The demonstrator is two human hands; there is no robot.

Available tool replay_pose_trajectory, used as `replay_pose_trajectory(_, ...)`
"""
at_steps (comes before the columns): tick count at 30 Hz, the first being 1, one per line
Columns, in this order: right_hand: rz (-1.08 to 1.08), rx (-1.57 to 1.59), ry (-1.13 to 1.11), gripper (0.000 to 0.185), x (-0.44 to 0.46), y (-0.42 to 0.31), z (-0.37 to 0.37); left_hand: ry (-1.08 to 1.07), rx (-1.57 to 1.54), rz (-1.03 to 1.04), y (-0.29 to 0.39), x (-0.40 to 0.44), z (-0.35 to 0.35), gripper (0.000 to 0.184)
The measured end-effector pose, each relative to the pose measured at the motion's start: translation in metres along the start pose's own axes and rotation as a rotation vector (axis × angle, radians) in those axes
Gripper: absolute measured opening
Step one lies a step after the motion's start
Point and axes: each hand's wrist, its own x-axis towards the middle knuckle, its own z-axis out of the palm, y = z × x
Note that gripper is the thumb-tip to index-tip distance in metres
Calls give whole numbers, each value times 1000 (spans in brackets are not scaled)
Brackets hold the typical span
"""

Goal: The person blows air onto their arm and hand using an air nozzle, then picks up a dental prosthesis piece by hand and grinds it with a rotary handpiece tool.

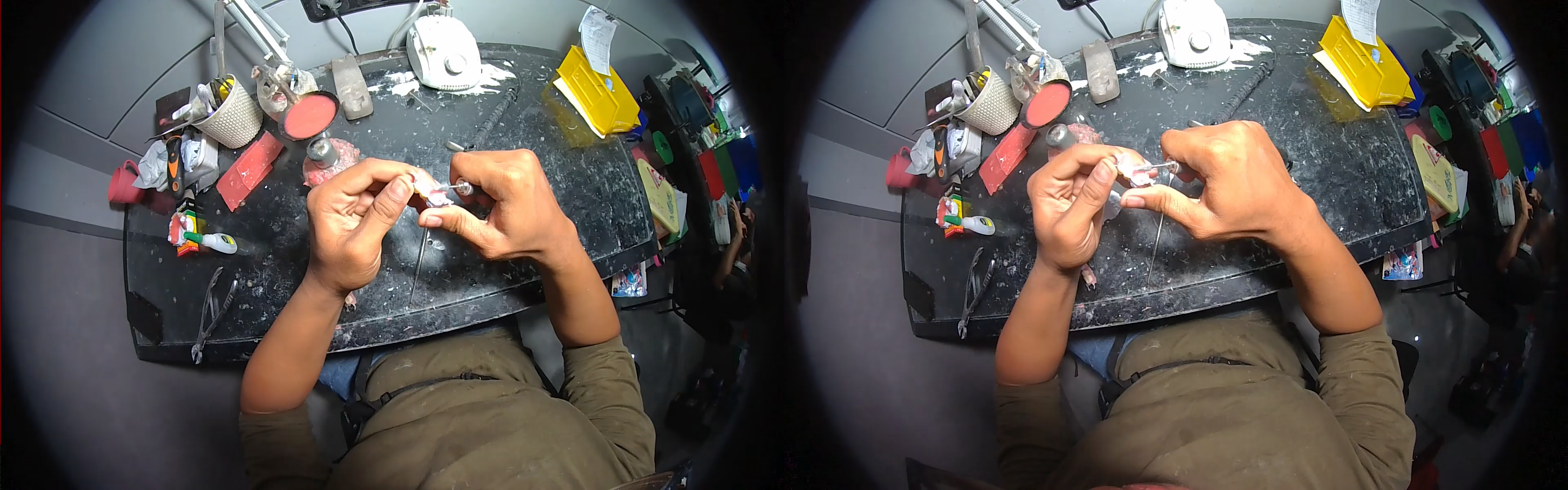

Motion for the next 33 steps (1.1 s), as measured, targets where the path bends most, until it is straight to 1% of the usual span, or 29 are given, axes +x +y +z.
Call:
replay_pose_trajectory(16,-32,0,45,52,0,0,3,-2,16,47,0,1,0,17)
replay_pose_trajectory(33,3,10,27,50,0,1,2,12,49,90,-2,2,0,17)
